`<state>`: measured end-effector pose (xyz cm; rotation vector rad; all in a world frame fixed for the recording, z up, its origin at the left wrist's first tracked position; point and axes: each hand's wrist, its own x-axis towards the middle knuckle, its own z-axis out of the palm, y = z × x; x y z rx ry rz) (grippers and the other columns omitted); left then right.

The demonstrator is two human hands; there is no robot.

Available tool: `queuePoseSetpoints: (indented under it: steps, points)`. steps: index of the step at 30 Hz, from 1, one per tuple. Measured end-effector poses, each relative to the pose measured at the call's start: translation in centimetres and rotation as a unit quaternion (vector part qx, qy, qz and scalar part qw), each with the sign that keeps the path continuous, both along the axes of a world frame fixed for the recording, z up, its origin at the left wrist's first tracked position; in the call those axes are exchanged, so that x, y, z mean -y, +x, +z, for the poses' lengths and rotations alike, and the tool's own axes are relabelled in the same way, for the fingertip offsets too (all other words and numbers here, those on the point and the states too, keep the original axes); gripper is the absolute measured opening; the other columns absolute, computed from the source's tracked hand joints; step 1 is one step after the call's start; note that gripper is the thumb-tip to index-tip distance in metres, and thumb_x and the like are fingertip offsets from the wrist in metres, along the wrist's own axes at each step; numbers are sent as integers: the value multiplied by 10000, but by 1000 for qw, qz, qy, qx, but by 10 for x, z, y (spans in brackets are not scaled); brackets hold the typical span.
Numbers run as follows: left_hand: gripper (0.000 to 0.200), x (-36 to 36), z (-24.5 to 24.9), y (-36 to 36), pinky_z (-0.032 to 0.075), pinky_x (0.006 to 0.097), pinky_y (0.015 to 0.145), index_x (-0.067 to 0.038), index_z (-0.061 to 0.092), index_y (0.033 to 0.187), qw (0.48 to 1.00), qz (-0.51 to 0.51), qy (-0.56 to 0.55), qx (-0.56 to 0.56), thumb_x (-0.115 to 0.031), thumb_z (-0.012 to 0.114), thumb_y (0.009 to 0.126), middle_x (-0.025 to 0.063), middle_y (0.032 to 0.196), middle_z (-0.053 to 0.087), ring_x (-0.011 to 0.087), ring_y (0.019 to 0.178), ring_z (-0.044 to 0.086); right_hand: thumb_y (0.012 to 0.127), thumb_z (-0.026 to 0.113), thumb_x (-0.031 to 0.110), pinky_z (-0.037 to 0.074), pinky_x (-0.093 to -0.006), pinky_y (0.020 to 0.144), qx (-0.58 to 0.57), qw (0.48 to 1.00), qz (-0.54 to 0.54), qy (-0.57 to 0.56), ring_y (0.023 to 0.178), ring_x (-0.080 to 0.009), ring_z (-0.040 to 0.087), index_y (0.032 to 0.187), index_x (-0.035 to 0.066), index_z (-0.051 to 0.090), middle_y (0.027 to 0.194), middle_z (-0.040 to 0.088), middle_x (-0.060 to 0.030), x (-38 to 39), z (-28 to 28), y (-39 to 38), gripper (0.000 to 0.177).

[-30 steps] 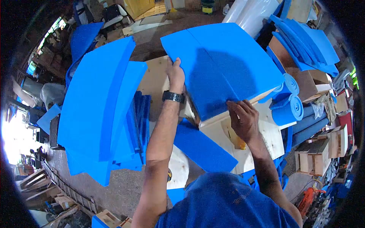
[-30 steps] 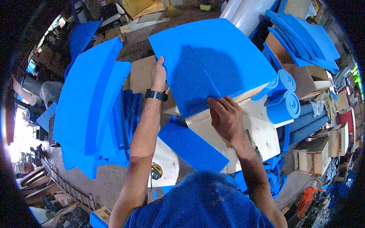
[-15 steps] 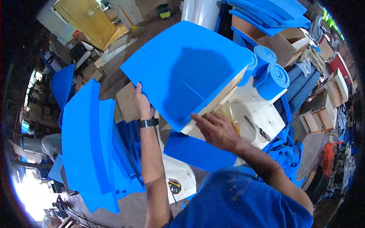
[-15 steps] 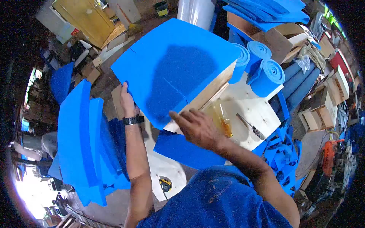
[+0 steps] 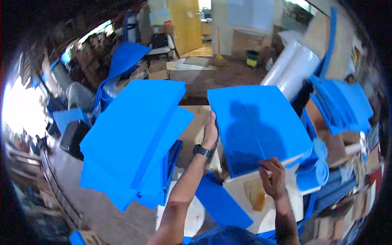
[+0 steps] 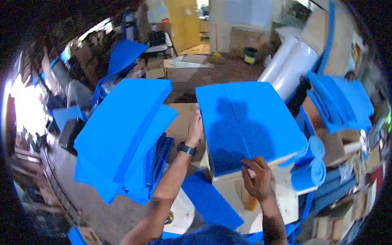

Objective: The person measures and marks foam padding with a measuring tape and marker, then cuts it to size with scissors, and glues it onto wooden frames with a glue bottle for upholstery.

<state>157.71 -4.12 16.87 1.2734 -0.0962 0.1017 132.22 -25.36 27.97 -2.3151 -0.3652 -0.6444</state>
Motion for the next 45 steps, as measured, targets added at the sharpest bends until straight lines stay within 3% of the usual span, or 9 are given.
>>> queuePoseSetpoints:
  steps: [6,8,12,16,17,28,40,43,45]
  points:
    - [609,-17,-76,136,390,379,1070,9,563,1378,997,74,-17,-4,-508,458,1073,98,1340,585,214,1245,521,835,766,50,507,-462,785,42,995,-21,-93,874,-353,639,1071,2,685,932,676,-171,10,17,78,255]
    - [597,-12,-92,194,432,377,1002,2,594,1325,986,135,-15,100,-523,488,1060,72,1225,623,197,1141,557,858,791,203,458,-495,1014,3,981,26,-190,1193,-403,568,1297,26,615,1283,603,-231,-14,36,87,505]
    - [558,-5,7,136,470,378,955,10,647,1139,996,47,62,53,-453,335,1127,90,1095,689,185,1030,611,888,748,411,305,-548,1191,-84,950,82,-290,1429,-449,386,1463,59,518,1543,424,-238,-41,28,97,713]
    - [533,11,-3,159,477,346,833,1,595,926,983,-51,-119,133,-402,319,1140,48,891,629,152,845,550,900,699,523,261,-585,1210,-111,948,85,-285,1464,-452,353,1473,60,515,1567,401,-245,-41,25,101,759]
    - [513,3,8,155,482,344,818,3,604,935,991,23,51,122,-384,334,1135,63,885,629,154,843,561,901,698,525,260,-584,1210,-118,948,81,-285,1466,-453,351,1473,60,515,1569,398,-248,-41,27,98,759]
    - [438,-1,2,151,474,362,903,-4,615,1104,994,38,88,59,-389,405,1107,69,1024,632,182,968,582,925,662,548,245,-581,1217,-143,940,90,-296,1485,-456,322,1496,60,488,1591,359,-263,-39,28,105,771]
    - [687,7,-15,140,319,379,1156,33,323,1510,992,-60,-48,96,-521,309,1104,181,1482,430,265,1340,442,957,646,515,224,-540,1242,-194,920,139,-311,1506,-435,287,1543,90,418,1614,336,-234,-19,25,124,759]
    - [761,14,-38,115,281,384,1196,39,245,1576,980,-122,-130,85,-556,282,1103,198,1559,370,281,1401,401,944,707,401,257,-496,1237,-137,973,140,-120,1508,-425,289,1538,88,428,1607,359,-219,5,52,164,726]
    - [796,20,17,40,417,371,1096,-15,397,1528,983,-112,-140,26,-653,278,1067,105,1407,553,217,1253,532,949,711,315,270,-477,1231,-55,990,80,-105,1501,-412,313,1527,72,435,1596,374,-225,13,78,187,686]
